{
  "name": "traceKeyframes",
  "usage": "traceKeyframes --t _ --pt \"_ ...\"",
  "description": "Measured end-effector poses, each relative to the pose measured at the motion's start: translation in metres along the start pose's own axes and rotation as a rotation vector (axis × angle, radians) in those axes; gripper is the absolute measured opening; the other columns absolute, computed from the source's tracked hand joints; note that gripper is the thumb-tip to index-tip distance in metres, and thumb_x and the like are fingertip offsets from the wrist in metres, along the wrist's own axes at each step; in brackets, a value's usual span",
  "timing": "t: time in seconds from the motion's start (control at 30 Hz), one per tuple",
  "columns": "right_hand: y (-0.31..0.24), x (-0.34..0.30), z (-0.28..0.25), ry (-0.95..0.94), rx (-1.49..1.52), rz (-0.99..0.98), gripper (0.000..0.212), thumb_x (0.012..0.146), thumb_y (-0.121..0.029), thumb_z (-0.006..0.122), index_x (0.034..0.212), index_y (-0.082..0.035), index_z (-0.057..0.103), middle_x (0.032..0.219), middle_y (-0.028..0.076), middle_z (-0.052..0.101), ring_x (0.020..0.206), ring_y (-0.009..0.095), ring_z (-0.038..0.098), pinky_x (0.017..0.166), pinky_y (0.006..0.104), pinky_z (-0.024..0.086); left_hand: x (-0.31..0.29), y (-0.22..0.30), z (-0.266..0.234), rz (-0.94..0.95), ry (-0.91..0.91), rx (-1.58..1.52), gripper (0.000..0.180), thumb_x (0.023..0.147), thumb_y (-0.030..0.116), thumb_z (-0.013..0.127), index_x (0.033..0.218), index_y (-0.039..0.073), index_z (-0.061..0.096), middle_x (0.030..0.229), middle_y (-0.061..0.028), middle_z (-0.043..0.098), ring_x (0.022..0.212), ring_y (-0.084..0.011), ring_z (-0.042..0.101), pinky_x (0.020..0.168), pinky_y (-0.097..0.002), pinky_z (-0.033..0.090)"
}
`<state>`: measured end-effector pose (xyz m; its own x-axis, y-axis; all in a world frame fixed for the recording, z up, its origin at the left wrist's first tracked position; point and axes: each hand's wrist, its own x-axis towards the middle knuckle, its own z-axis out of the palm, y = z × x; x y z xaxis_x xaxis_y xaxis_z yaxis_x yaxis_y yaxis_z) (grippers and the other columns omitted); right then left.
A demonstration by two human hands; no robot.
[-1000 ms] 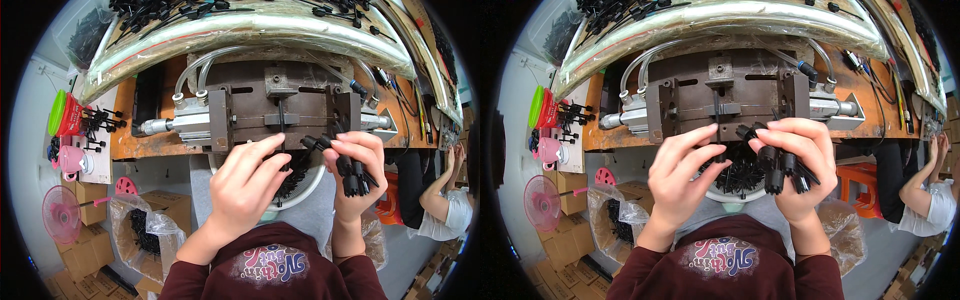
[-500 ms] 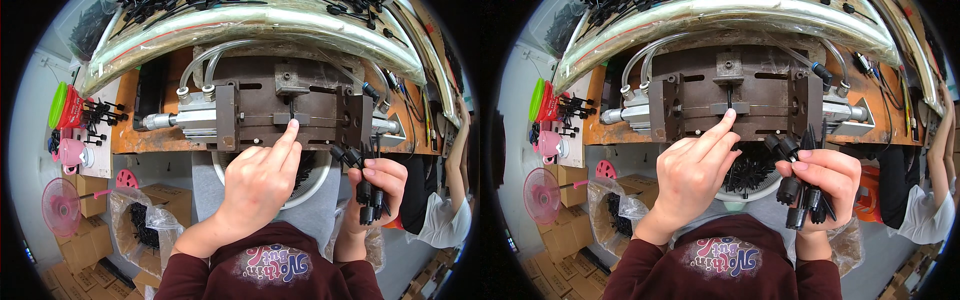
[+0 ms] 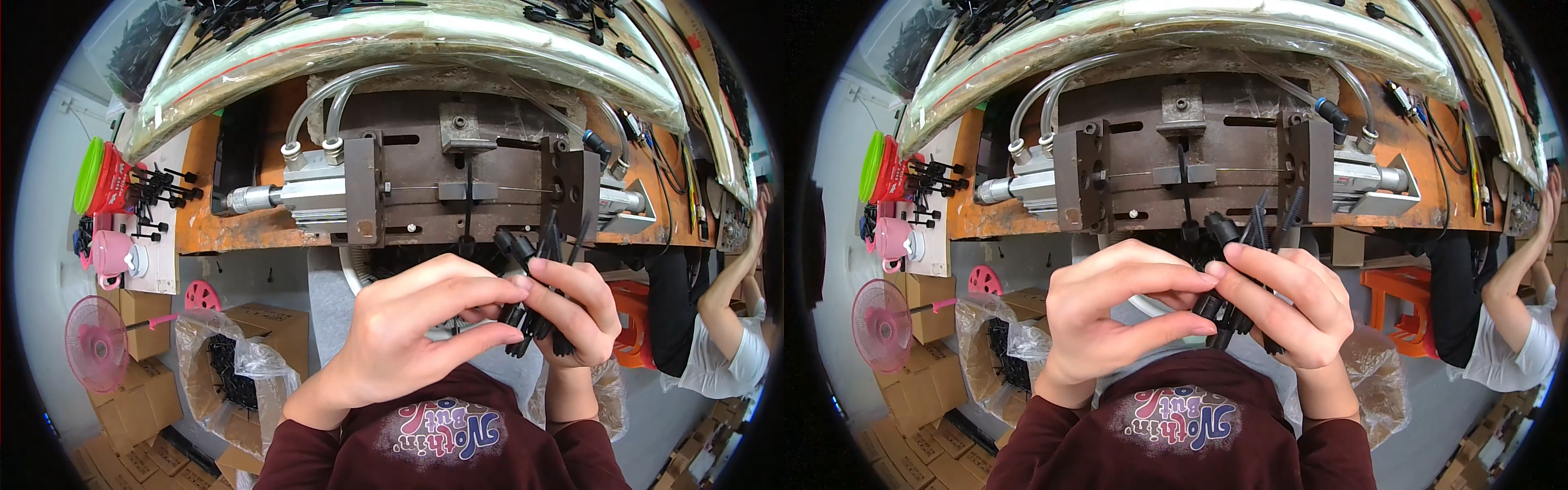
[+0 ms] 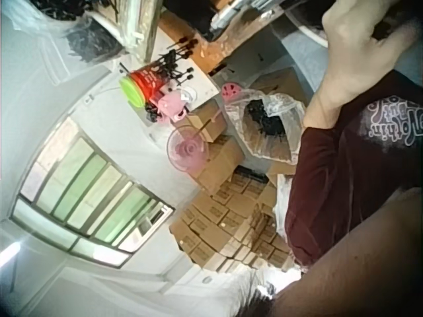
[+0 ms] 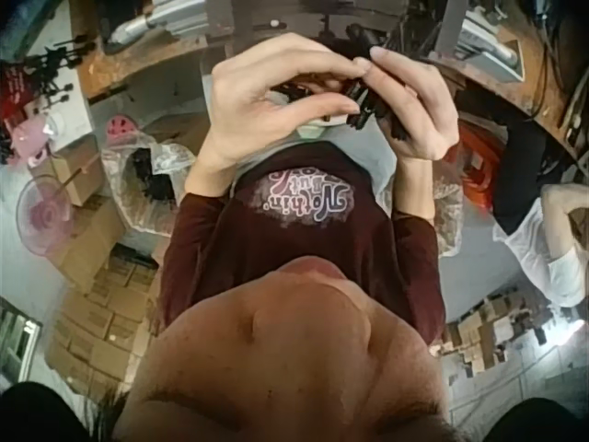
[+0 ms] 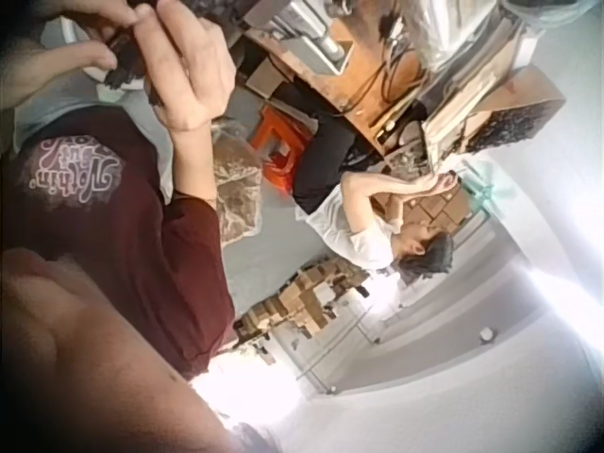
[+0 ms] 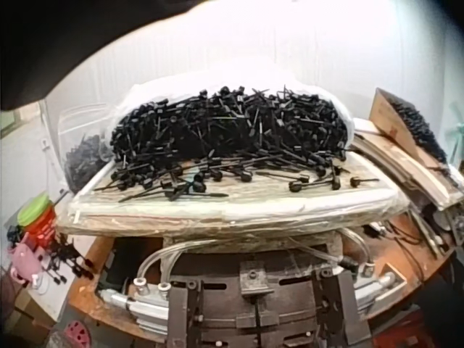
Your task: Assemble small black electronic components using a pneumatic press machine at a workbench.
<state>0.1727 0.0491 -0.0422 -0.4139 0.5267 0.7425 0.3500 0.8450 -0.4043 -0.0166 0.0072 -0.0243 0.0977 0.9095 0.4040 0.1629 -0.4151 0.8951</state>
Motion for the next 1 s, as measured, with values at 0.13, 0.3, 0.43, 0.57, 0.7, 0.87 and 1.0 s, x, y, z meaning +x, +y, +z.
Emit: traceKeyframes --t 0.13,0.3,0.43,0.57,0.7,0.87,1.0 --pt "0.006 0.003 0.006 0.068 0.028 0.064 0.027 0.067 0.003 0.073 0.094 -0.001 0.075 0.100 0.013 0.068 0.077 0.023 0.066 0.063 0.0296 0.052 -0.005 0.009 0.002 0.004 0.076 0.150 0.042 0.064 0.006 0.085 0.104 0.002 0.073 0.090 -0.0081 0.067 0.073 -0.0165 0.064 0.064 -0.0263 0.054" --pt "0.008 -0.002 0.003 0.175 0.047 0.306 0.024 0.070 -0.003 0.081 0.092 -0.005 0.073 0.100 0.009 0.066 0.091 0.021 0.063 0.079 0.0306 0.050 -0.011 -0.007 0.001 0.096 0.106 0.392 0.036 0.065 0.005 0.082 0.100 0.001 0.072 0.098 -0.0106 0.067 0.083 -0.0212 0.064 0.069 -0.0319 0.054" --pt "0.003 -0.001 0.001 0.211 0.057 0.357 0.022 0.073 -0.005 0.080 0.094 -0.006 0.071 0.099 0.009 0.066 0.091 0.022 0.062 0.081 0.0319 0.048 -0.004 -0.028 0.005 0.193 0.055 0.699 0.029 0.070 0.008 0.079 0.096 0.000 0.069 0.121 -0.0169 0.065 0.087 -0.0238 0.068 0.073 -0.0323 0.056" --pt "0.003 -0.003 -0.001 0.230 0.126 0.351 0.024 0.077 -0.001 0.077 0.097 -0.003 0.065 0.098 0.010 0.065 0.090 0.021 0.062 0.083 0.0317 0.048 0.000 -0.034 0.010 0.266 0.040 0.921 0.025 0.072 0.014 0.078 0.092 0.002 0.069 0.115 -0.0136 0.068 0.075 -0.0207 0.069 0.069 -0.0302 0.056" --pt "0.005 -0.007 0.002 0.329 0.293 0.380 0.026 0.080 -0.002 0.076 0.099 -0.004 0.058 0.097 0.011 0.064 0.091 0.020 0.061 0.085 0.0307 0.048 0.005 -0.028 0.009 0.215 -0.020 0.935 0.026 0.071 0.013 0.078 0.093 0.002 0.069 0.117 -0.0125 0.068 0.072 -0.0186 0.068 0.065 -0.0284 0.054" --pt "0.002 -0.004 0.000 0.276 0.165 0.367 0.025 0.079 -0.004 0.078 0.095 -0.004 0.060 0.096 0.011 0.064 0.090 0.021 0.060 0.084 0.0315 0.047 0.006 -0.025 0.005 0.181 -0.037 0.952 0.024 0.072 0.013 0.077 0.092 0.003 0.069 0.121 -0.0113 0.067 0.063 -0.0157 0.064 0.059 -0.0274 0.051" --pt "0.001 0.002 -0.001 0.262 -0.062 0.240 0.021 0.077 -0.005 0.080 0.090 -0.004 0.064 0.093 0.011 0.063 0.086 0.023 0.059 0.079 0.0328 0.048 0.001 -0.025 0.001 0.169 -0.042 0.966 0.025 0.075 0.020 0.076 0.094 0.005 0.070 0.121 -0.0116 0.067 0.061 -0.0149 0.062 0.059 -0.0273 0.050"
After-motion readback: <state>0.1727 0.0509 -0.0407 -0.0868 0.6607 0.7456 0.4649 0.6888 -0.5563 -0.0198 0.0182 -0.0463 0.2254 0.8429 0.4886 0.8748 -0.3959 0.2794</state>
